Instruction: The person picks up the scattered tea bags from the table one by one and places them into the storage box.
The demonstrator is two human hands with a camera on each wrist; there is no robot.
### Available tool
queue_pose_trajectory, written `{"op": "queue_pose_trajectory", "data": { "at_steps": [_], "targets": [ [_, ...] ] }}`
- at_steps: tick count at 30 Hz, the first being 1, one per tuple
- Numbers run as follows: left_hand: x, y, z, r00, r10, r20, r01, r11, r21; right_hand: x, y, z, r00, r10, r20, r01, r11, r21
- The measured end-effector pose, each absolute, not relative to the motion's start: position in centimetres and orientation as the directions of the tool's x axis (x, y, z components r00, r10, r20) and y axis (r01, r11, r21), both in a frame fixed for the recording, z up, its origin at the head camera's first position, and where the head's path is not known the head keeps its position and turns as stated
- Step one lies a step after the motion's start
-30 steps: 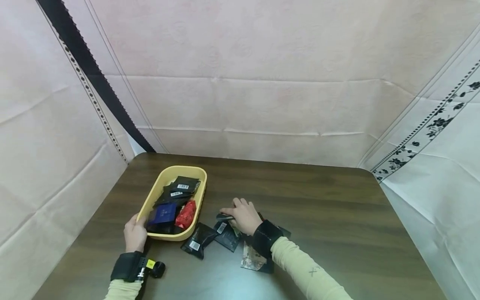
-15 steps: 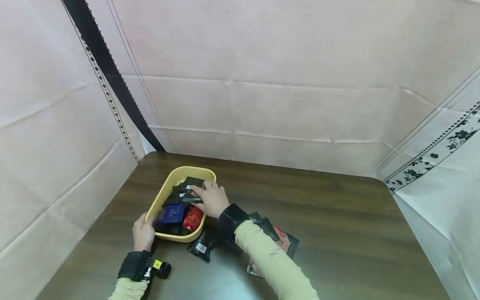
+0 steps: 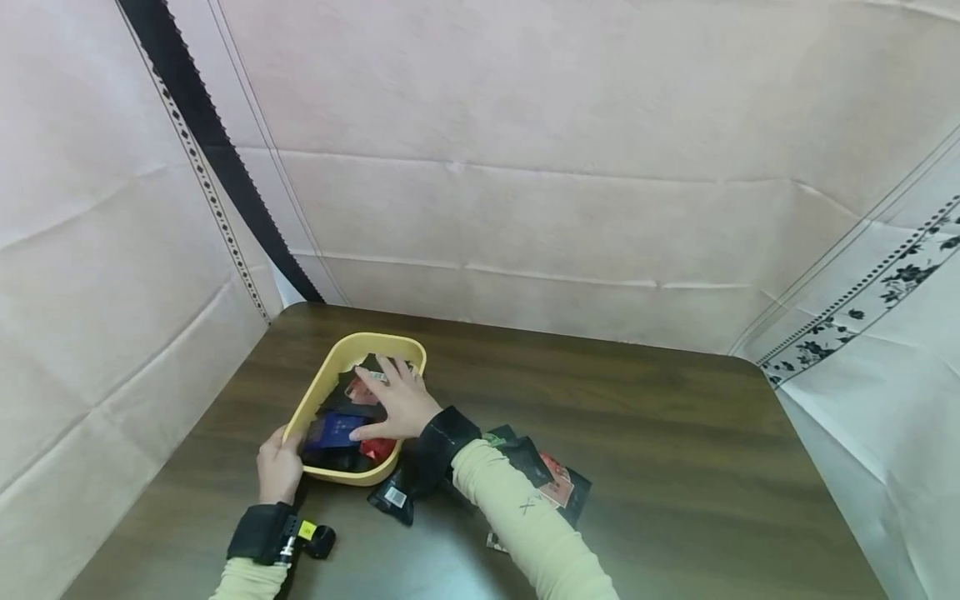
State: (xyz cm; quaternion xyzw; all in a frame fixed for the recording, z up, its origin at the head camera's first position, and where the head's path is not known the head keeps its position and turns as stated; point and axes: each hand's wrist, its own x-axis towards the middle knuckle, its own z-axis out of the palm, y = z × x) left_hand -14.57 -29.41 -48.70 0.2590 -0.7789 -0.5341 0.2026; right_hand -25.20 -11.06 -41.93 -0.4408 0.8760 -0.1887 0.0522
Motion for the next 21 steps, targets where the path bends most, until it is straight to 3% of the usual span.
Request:
{"op": "queue_pose_trajectory", "data": {
  "at_steps": [13, 21],
  "targets": [
    [-14.3, -29.6, -48.3, -0.754, -0.650, 0.095, -0.179, 0.343, 0.922, -24.9, -2.7, -43.9, -0.611, -0.789, 0.062, -0.748, 0.551, -0.370],
    [-14.5, -28.9, -48.5, -0.764, -0.640, 0.085, -0.176, 0.333, 0.926, -23.8, 4.8, -46.2, -0.708, -0.706, -0.025, -0.647, 0.662, -0.378]
  ]
}}
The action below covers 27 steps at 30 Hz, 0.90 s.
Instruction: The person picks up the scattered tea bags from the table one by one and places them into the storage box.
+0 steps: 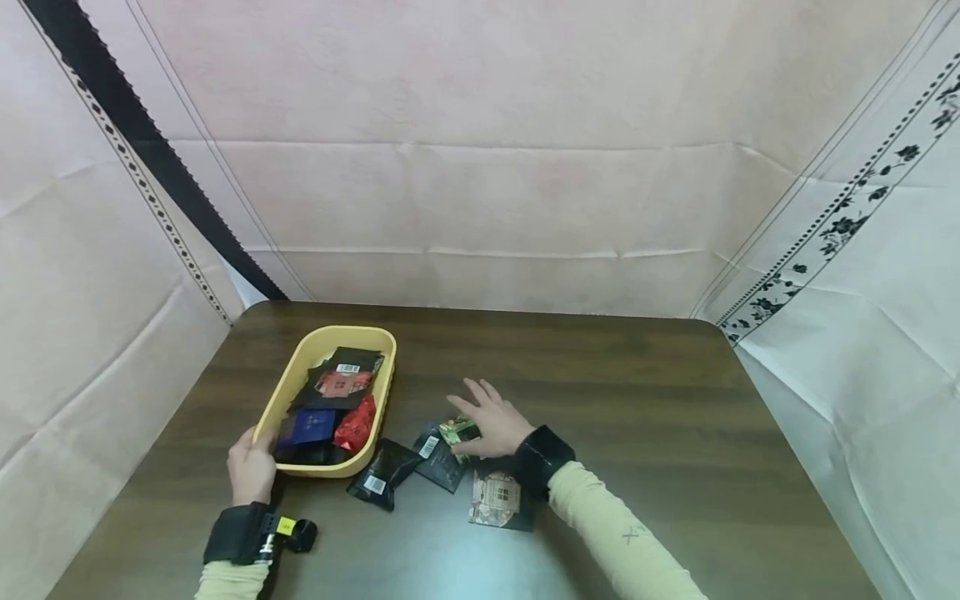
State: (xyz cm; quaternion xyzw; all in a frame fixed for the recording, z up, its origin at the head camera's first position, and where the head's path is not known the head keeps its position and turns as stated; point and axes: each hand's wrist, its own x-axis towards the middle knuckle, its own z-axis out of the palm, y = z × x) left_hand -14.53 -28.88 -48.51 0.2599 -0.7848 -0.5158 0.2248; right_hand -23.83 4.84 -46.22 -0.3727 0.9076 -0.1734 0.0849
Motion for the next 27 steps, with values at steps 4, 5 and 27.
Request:
{"op": "queue_pose_trajectory", "data": {
  "at_steps": [4, 5, 27],
  "targets": [
    [-14.4, -29.0, -48.5, -0.761, -0.646, 0.068, -0.190, 0.322, 0.928, -23.0, 6.5, -47.3, -0.740, -0.658, -0.141, -0.586, 0.733, -0.346],
    [-14.4, -29.0, -48.5, -0.761, -0.646, 0.061, -0.196, 0.318, 0.928, -22.8, 6.7, -47.4, -0.745, -0.648, -0.162, -0.577, 0.746, -0.332],
    [-14.5, -28.8, -48.5, -0.768, -0.638, 0.061, -0.189, 0.316, 0.930, -24.3, 4.4, -45.5, -0.773, -0.624, 0.114, -0.620, 0.705, -0.344]
  ]
}}
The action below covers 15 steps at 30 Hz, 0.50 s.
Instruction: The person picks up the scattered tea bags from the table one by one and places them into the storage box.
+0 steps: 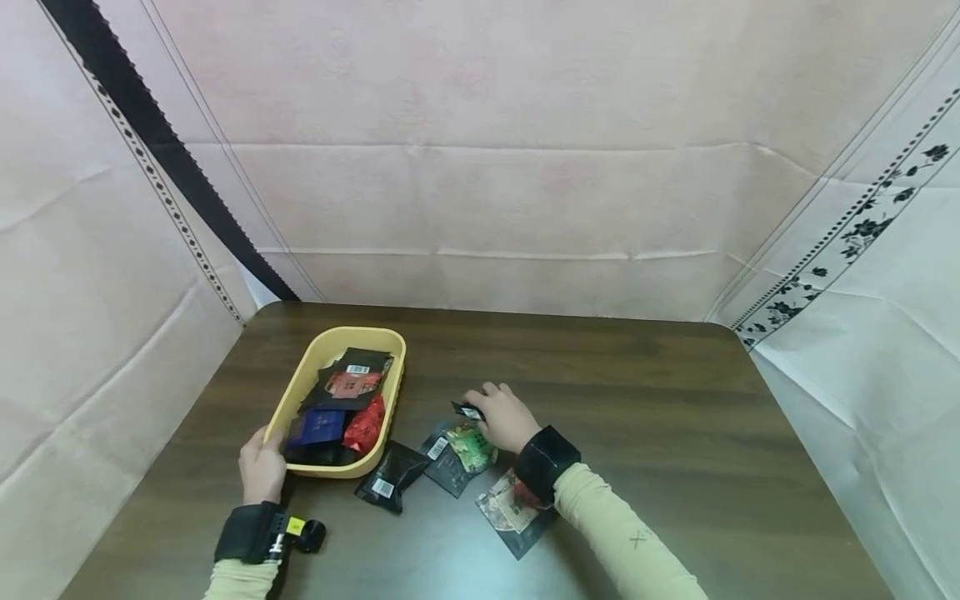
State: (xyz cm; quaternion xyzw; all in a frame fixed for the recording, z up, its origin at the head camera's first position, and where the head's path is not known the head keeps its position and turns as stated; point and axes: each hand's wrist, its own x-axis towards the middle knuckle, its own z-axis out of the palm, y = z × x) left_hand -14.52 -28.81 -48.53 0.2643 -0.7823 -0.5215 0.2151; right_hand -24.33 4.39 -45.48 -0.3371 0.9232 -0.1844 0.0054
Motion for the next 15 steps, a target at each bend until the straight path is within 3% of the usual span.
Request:
{"op": "queue_pose_trajectory", "data": {
  "at_steps": [8, 15],
  "targets": [
    [-14.7, -28.7, -48.7, -0.765, -0.642, 0.049, -0.190, 0.297, 0.936, -25.9, -1.2, -43.3, -0.675, -0.704, 0.220, -0.732, 0.605, -0.313],
    [-14.7, -29.0, -48.8, -0.778, -0.629, 0.016, -0.205, 0.278, 0.939, -25.9, -6.5, -41.7, -0.641, -0.745, 0.185, -0.754, 0.566, -0.335]
  ]
}}
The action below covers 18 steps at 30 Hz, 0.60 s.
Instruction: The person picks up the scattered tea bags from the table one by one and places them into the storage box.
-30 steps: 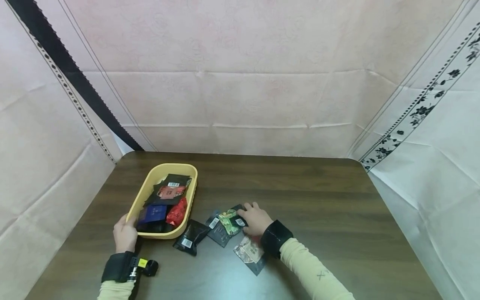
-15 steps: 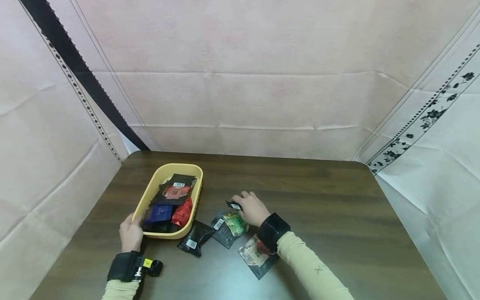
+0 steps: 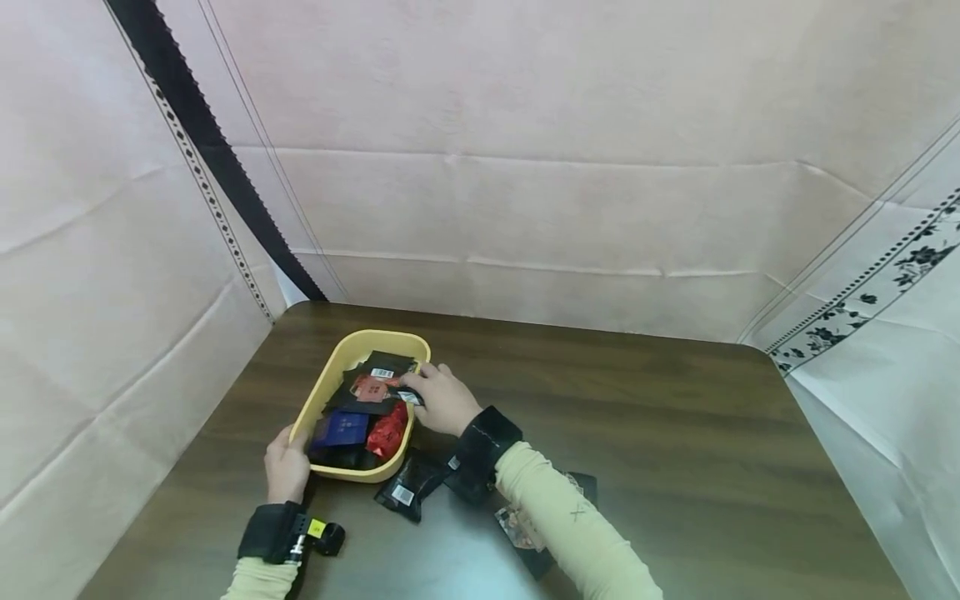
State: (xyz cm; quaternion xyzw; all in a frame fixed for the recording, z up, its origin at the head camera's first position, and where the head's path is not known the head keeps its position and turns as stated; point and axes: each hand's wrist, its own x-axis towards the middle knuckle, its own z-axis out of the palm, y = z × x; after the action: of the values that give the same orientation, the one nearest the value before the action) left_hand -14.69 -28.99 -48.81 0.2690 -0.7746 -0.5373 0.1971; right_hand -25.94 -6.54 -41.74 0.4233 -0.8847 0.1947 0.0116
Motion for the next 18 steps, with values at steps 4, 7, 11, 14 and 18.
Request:
{"op": "queue_pose_trajectory", "data": {
  "at_steps": [4, 7, 11, 14, 18],
  "targets": [
    [-14.7, -28.9, -48.9, -0.777, -0.629, 0.008, -0.208, 0.269, 0.940, -25.8, -8.7, -41.1, -0.628, -0.762, 0.156, -0.763, 0.565, -0.315],
    [-14.7, -28.9, -49.0, -0.773, -0.634, 0.011, -0.207, 0.268, 0.941, -25.7, -10.0, -40.8, -0.613, -0.777, 0.144, -0.776, 0.558, -0.294],
    [-14.6, -28.8, -49.0, -0.775, -0.631, 0.009, -0.206, 0.267, 0.942, -25.6, -11.4, -40.6, -0.601, -0.787, 0.140, -0.786, 0.550, -0.283],
    [-14.6, -28.8, -49.0, -0.777, -0.630, 0.007, -0.203, 0.261, 0.944, -25.5, -12.2, -40.7, -0.599, -0.788, 0.140, -0.787, 0.549, -0.282],
    [-14.7, -28.9, -49.0, -0.772, -0.636, 0.014, -0.190, 0.251, 0.949, -25.5, -13.0, -40.9, -0.591, -0.795, 0.134, -0.789, 0.536, -0.299]
  ]
}}
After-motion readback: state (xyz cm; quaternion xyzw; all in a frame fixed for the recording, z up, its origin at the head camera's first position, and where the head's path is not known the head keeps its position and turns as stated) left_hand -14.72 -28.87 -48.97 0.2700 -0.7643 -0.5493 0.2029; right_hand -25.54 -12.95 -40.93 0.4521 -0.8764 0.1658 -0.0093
